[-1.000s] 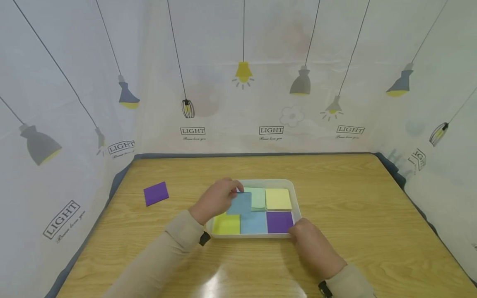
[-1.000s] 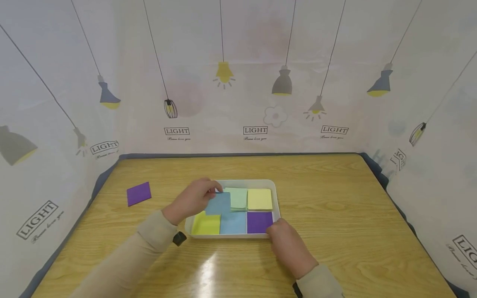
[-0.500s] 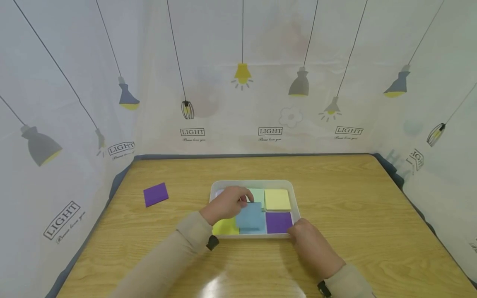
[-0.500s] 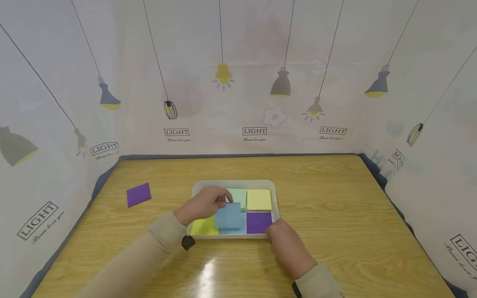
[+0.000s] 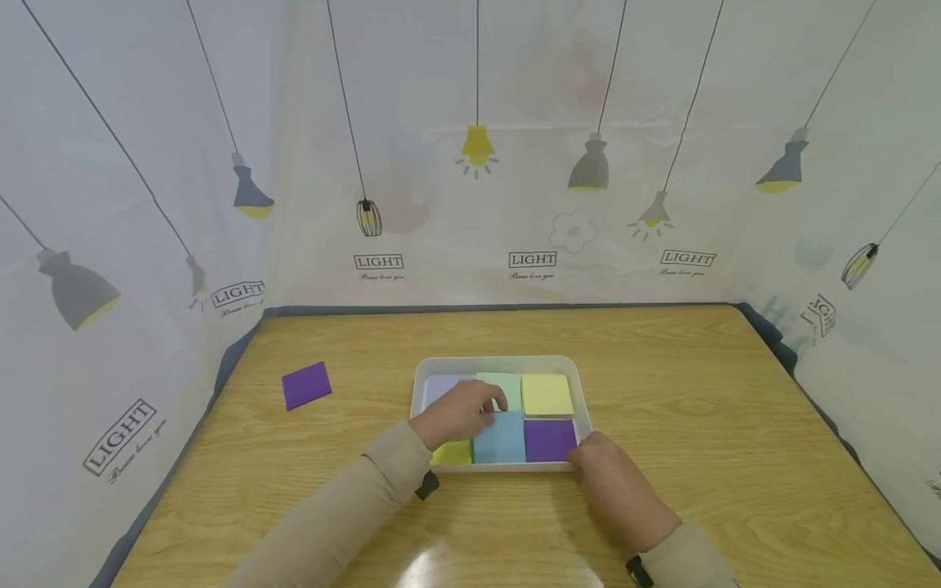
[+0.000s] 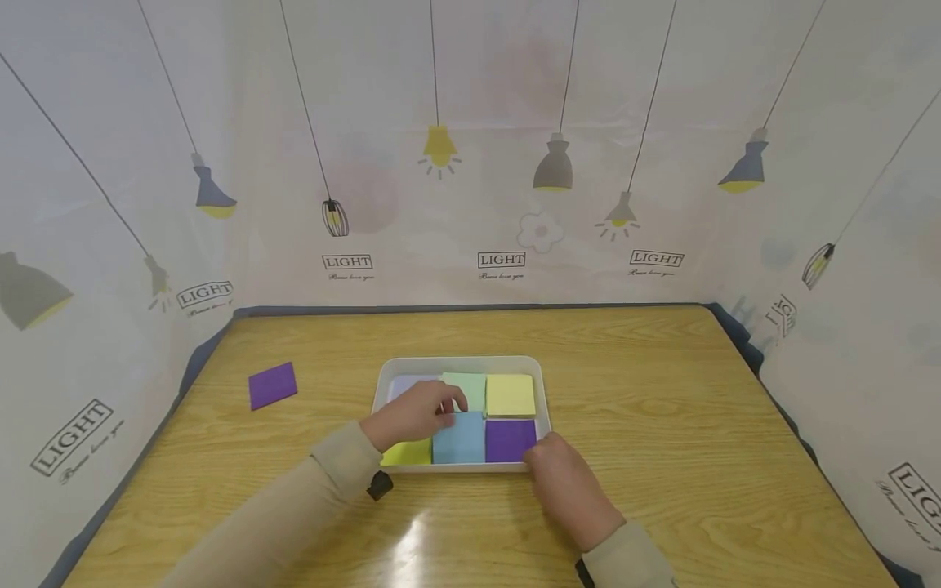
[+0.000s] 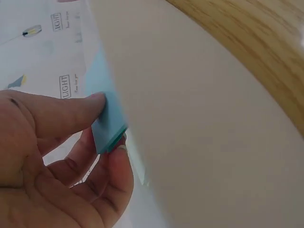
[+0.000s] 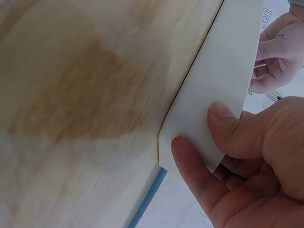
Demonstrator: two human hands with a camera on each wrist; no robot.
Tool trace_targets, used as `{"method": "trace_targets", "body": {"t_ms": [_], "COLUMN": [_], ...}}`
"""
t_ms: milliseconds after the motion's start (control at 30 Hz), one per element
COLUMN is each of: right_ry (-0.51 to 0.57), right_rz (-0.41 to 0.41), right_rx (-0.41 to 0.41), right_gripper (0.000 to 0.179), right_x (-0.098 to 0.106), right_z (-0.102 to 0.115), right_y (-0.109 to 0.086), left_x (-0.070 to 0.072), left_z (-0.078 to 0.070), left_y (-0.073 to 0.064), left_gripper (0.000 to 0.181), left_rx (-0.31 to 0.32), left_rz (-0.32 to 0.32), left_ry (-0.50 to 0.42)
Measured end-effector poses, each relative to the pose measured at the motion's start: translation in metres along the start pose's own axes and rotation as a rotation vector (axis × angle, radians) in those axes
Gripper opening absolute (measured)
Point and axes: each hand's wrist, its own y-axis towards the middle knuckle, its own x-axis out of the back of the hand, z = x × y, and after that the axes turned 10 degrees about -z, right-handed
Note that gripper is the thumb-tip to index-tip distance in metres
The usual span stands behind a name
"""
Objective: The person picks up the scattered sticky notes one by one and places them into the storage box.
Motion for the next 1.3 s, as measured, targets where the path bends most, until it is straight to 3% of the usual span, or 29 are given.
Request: {"method": "trace_targets", "body": {"t_ms": [300, 500, 867, 1100, 1300], "right_ry": [-0.006, -0.008, -0.014, -0.022, -0.03], "right_rz": [0.004, 0.01, -0.007, 0.005, 0.018], "right_rx": [-0.015, -0.012, -0.007, -0.023, -0.03], "right_gripper": [0.025, 0.025, 0.025, 0.023, 0.023], "right_x": [-0.001, -0.002, -0.001, -0.002, -0.002], "right_z": [0.0, 0.001, 0.002, 0.002, 0.003], "right_y": [0.0, 0.0, 0.0, 0.0, 0.001], "left_x": [-0.011, -0.02, -0.025, -0.02, -0.007], "left_z": [-0.005, -0.003, 0.001, -0.004, -0.002], "left_y": [-0.003, -0.006, -0.006, -0.01, -0.016], "left_gripper": [0.027, 0.028, 0.024, 0.023, 0.018], "left_rx": [-0.018, -0.009, -0.032, -0.03, -0.027], "left_rz": [-0.009, -0.03, -0.067, -0.065, -0.12], "left_ry": [0.204, 0.268, 0.313, 0.298, 0.262]}}
